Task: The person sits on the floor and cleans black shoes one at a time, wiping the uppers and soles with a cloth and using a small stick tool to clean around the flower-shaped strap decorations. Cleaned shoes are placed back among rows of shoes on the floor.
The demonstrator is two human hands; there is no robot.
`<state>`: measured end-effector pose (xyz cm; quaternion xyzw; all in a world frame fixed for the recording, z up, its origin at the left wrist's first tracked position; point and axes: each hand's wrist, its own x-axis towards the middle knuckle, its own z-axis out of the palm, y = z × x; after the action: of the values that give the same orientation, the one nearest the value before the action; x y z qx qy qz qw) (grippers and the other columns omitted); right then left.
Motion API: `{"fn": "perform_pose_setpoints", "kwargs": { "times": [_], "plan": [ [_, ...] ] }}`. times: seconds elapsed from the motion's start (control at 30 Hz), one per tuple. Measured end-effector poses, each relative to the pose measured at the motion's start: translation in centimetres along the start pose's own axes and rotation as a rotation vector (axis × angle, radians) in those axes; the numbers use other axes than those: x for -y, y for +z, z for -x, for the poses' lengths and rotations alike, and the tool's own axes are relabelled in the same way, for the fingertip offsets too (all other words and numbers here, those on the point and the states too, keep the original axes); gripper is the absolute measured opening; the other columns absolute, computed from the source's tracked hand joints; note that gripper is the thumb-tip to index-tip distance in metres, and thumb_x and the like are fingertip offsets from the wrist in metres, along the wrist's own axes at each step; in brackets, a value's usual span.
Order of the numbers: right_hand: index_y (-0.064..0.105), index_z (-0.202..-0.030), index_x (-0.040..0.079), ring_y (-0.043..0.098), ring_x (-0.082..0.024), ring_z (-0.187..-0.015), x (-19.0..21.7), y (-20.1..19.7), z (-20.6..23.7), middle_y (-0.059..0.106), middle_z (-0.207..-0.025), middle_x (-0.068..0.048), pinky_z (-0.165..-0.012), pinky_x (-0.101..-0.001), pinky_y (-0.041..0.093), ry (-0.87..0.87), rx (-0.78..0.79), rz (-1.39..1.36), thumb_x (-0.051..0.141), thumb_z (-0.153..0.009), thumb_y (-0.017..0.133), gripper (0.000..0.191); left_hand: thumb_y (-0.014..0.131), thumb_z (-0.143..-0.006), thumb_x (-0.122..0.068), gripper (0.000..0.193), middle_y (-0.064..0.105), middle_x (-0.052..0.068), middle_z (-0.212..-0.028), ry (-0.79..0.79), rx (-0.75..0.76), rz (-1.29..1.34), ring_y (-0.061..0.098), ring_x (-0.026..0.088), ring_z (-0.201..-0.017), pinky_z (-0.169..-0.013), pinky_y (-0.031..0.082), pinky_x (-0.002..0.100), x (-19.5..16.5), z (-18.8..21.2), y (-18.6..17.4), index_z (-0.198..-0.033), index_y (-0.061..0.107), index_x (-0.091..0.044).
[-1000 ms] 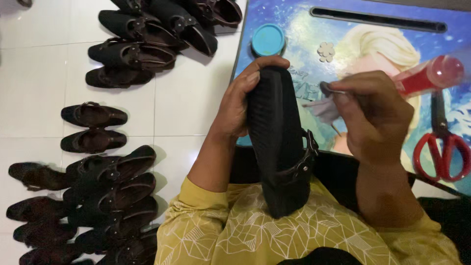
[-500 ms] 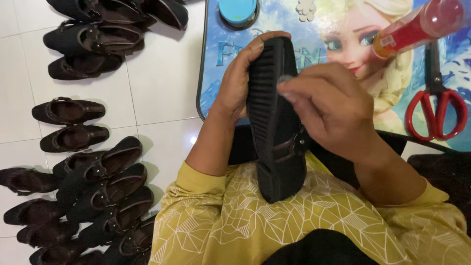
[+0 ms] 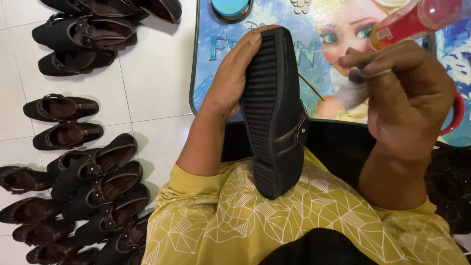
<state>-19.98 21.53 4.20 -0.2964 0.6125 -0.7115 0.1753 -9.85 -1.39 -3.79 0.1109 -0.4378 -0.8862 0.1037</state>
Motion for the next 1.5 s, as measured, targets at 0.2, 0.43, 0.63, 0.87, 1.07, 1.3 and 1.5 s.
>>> {"fn": "perform_pose_setpoints", "kwargs": {
  "times": [0.2, 0.43, 0.63, 0.87, 1.07, 1.3, 1.5],
  "plan": [
    [0.074, -0.105, -0.001, 0.061, -0.03, -0.088, -0.9, 2.9, -0.6, 0.065, -0.101, -0.014, -0.076, -0.0354, 0.048, -0.375, 0.135, 0.668, -0.011, -0.094, 0.074, 0.015, 0.046, -0.118, -0.026, 0.036, 0.068, 0.006, -0.119, 0.119, 0.026, -0.183, 0.066, 0.011, -0.108, -0.098, 0.055, 0.028, 1.0, -0.3, 0.3, -0.138, 0.06, 0.0],
    [0.074, -0.105, 0.003, 0.068, -0.02, -0.083, -0.5, 2.1, -0.2, 0.068, -0.101, -0.01, -0.068, -0.0309, 0.054, -0.431, 0.601, 0.589, 0.002, -0.089, 0.079, 0.016, 0.047, -0.115, -0.027, 0.035, 0.067, 0.005, -0.111, 0.062, -0.018, -0.156, 0.064, 0.011, -0.099, -0.09, 0.055, 0.028, 1.2, -0.2, 0.2, -0.134, 0.059, 0.0],
    [0.074, -0.113, 0.004, 0.067, -0.025, -0.088, -1.8, 1.7, 0.4, 0.067, -0.104, -0.011, -0.073, -0.034, 0.054, -0.418, 0.342, 0.778, -0.001, -0.098, 0.078, 0.016, 0.048, -0.114, -0.027, 0.036, 0.067, 0.006, -0.111, 0.083, -0.107, -0.359, 0.062, 0.012, -0.101, -0.092, 0.054, 0.028, 1.9, -0.6, 0.8, -0.133, 0.06, 0.001],
    [0.074, -0.102, 0.005, 0.067, -0.028, -0.085, 2.5, -0.4, 2.6, 0.067, -0.098, -0.011, -0.07, -0.0373, 0.053, -0.349, 0.777, 0.68, 0.006, -0.078, 0.074, 0.024, 0.047, -0.115, -0.03, 0.039, 0.067, 0.005, -0.118, 0.145, -0.1, -0.379, 0.061, 0.011, -0.109, -0.101, 0.051, 0.027, 2.0, -0.6, 0.2, -0.138, 0.058, 0.0],
    [0.074, -0.102, 0.003, 0.062, -0.013, -0.081, 1.7, -2.5, 3.3, 0.068, -0.102, -0.006, -0.065, -0.0254, 0.047, 0.154, 0.374, 0.58, 0.003, -0.093, 0.071, 0.01, 0.047, -0.116, -0.031, 0.042, 0.066, 0.005, -0.124, 0.145, -0.055, -0.215, 0.061, 0.013, -0.114, -0.104, 0.05, 0.029, 1.8, -0.1, -0.1, -0.143, 0.056, 0.0],
    [0.073, -0.105, 0.002, 0.066, -0.016, -0.087, -1.7, 0.2, 5.2, 0.07, -0.101, -0.008, -0.068, -0.0246, 0.052, -0.133, 0.377, 0.598, 0.002, -0.097, 0.075, 0.008, 0.047, -0.117, -0.031, 0.045, 0.065, 0.004, -0.133, 0.153, -0.036, -0.169, 0.059, 0.012, -0.123, -0.111, 0.047, 0.029, 2.5, 0.1, -0.6, -0.149, 0.053, 0.0],
    [0.077, -0.096, 0.005, 0.07, -0.015, -0.084, 0.1, -0.8, 4.3, 0.072, -0.091, -0.006, -0.07, -0.026, 0.054, -0.034, 0.806, 0.517, 0.006, -0.084, 0.075, 0.012, 0.05, -0.117, -0.027, 0.042, 0.061, 0.004, -0.14, 0.133, -0.012, -0.177, 0.056, 0.011, -0.131, -0.119, 0.043, 0.028, 2.5, 0.4, -2.8, -0.147, 0.055, 0.002]
  ]
}}
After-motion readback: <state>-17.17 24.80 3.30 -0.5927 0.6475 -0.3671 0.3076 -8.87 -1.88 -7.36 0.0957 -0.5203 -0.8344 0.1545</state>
